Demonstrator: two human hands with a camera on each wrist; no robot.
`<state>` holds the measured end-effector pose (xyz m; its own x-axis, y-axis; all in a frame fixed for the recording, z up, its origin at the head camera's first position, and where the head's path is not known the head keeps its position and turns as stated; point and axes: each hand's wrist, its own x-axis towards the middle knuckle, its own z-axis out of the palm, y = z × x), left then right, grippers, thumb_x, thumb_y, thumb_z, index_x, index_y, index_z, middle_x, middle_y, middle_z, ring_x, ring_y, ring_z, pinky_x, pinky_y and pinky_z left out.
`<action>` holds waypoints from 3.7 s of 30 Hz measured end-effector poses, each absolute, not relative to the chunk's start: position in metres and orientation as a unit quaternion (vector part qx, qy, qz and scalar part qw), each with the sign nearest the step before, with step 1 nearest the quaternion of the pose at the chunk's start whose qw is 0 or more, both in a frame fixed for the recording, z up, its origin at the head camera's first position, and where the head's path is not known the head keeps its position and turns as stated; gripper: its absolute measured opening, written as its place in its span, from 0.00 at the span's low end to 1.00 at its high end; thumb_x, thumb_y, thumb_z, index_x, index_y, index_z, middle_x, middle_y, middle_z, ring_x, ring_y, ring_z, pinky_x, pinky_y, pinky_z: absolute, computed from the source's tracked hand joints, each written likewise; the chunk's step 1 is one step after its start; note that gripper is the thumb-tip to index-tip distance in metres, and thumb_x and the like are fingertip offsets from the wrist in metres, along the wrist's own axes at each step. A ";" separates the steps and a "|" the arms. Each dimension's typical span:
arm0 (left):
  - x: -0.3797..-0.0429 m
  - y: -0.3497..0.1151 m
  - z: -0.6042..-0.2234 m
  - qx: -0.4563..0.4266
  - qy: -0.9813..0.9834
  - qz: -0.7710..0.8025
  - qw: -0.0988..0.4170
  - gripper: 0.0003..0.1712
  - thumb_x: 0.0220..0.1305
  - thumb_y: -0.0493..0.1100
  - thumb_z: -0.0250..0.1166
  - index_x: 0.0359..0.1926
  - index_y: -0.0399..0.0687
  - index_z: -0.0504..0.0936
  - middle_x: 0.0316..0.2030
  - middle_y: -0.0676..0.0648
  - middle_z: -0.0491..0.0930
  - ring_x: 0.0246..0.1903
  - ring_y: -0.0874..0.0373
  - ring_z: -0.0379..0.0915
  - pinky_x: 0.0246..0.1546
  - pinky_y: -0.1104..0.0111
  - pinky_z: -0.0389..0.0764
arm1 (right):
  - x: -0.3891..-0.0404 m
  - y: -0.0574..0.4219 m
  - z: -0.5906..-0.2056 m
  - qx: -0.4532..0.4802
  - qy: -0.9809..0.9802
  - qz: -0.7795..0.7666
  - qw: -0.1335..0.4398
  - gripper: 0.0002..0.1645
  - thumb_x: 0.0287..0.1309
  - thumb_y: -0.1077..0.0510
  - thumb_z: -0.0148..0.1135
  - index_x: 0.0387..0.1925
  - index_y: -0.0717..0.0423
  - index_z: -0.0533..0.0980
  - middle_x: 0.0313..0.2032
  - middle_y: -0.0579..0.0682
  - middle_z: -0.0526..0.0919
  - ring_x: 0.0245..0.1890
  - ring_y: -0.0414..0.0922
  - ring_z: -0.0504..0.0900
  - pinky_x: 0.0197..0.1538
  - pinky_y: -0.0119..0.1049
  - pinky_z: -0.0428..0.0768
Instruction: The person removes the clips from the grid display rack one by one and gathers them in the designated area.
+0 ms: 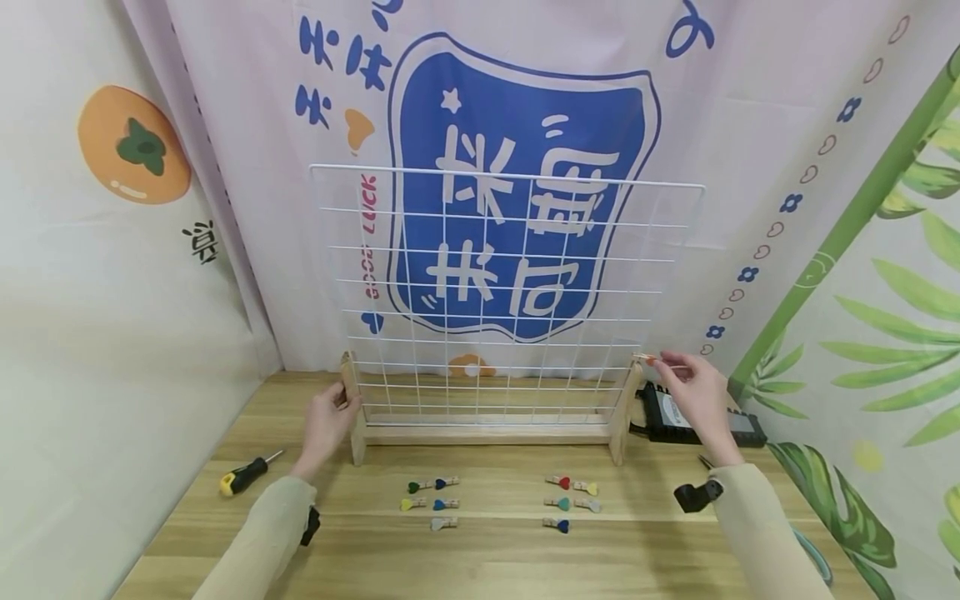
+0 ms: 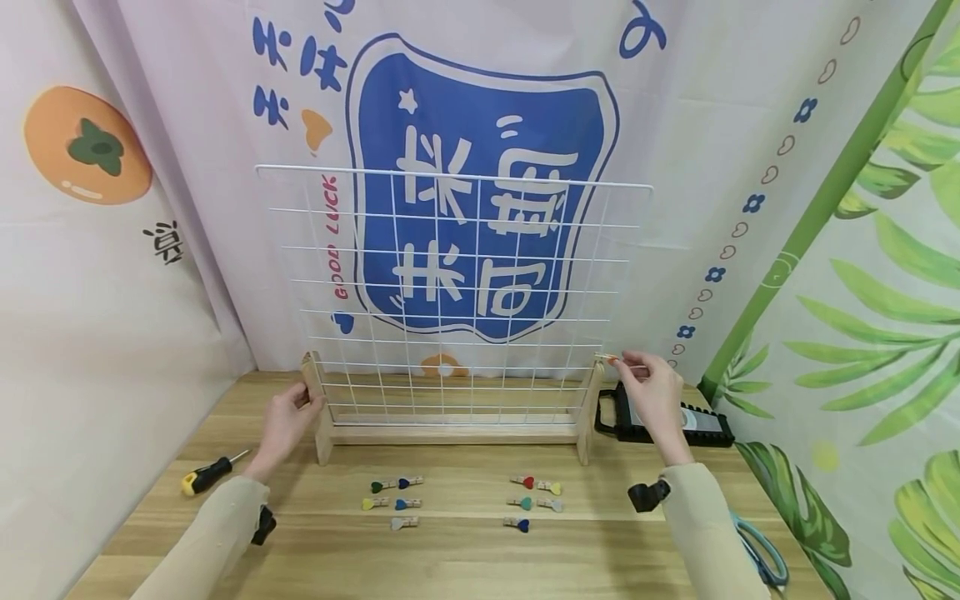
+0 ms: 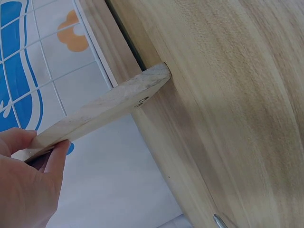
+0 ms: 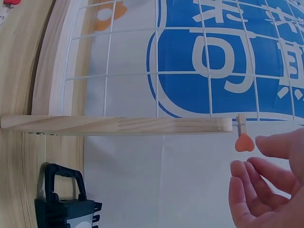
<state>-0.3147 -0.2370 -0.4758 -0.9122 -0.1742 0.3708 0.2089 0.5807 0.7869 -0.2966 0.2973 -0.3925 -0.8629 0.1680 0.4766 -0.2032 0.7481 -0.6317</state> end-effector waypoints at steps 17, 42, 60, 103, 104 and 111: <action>-0.314 -0.238 -0.476 -0.017 -0.861 -0.458 0.221 0.05 0.63 0.28 0.61 0.35 0.25 0.79 0.42 0.24 0.83 0.44 0.34 0.84 0.37 0.74 0.88 | -0.309 0.301 -0.396 0.024 -0.903 0.342 0.261 0.18 0.67 0.51 0.62 0.47 0.61 0.83 0.43 0.61 0.88 0.30 0.14 0.69 0.33 0.12 0.73; -0.312 -0.236 -0.475 -0.015 -0.859 -0.466 0.211 0.06 0.64 0.28 0.60 0.38 0.24 0.79 0.45 0.24 0.82 0.50 0.33 0.81 0.49 0.58 0.87 | -0.304 0.310 -0.392 0.023 -0.895 0.347 0.280 0.16 0.63 0.50 0.66 0.39 0.60 0.84 0.36 0.61 0.89 0.23 0.30 0.75 0.24 0.21 0.72; -0.311 -0.239 -0.475 -0.013 -0.858 -0.474 0.197 0.12 0.65 0.28 0.58 0.46 0.21 0.78 0.50 0.23 0.79 0.53 0.32 0.79 0.53 0.52 0.82 | -0.269 0.308 -0.416 0.033 -0.906 0.327 0.268 0.12 0.61 0.53 0.68 0.39 0.58 0.85 0.36 0.58 0.89 0.26 0.20 0.73 0.27 0.18 0.73; -0.312 -0.239 -0.475 -0.004 -0.863 -0.469 0.189 0.13 0.66 0.29 0.58 0.48 0.22 0.78 0.52 0.23 0.78 0.54 0.31 0.78 0.54 0.51 0.81 | -0.200 0.252 -0.529 0.073 -0.917 0.385 0.077 0.05 0.50 0.58 0.75 0.27 0.51 0.84 0.27 0.46 0.88 0.23 0.26 0.77 0.28 0.22 0.80; -0.312 -0.239 -0.475 -0.004 -0.863 -0.468 0.189 0.13 0.66 0.29 0.58 0.48 0.22 0.78 0.52 0.23 0.78 0.54 0.31 0.78 0.54 0.51 0.81 | -0.200 0.252 -0.530 0.078 -0.918 0.382 0.074 0.05 0.50 0.58 0.75 0.27 0.51 0.84 0.27 0.46 0.88 0.23 0.26 0.77 0.27 0.22 0.80; -0.313 -0.238 -0.476 -0.006 -0.862 -0.470 0.189 0.13 0.66 0.29 0.58 0.48 0.22 0.77 0.52 0.23 0.78 0.55 0.31 0.77 0.54 0.51 0.81 | -0.198 0.252 -0.534 0.102 -0.920 0.376 0.049 0.05 0.52 0.56 0.74 0.27 0.50 0.83 0.26 0.44 0.87 0.22 0.25 0.74 0.26 0.22 0.76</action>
<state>-0.3133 -0.2382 -0.4761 -0.9286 -0.1664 0.3317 0.1888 0.5577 0.8083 -0.1979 0.2522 -0.5343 -0.9744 -0.1507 0.1668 -0.2244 0.6971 -0.6810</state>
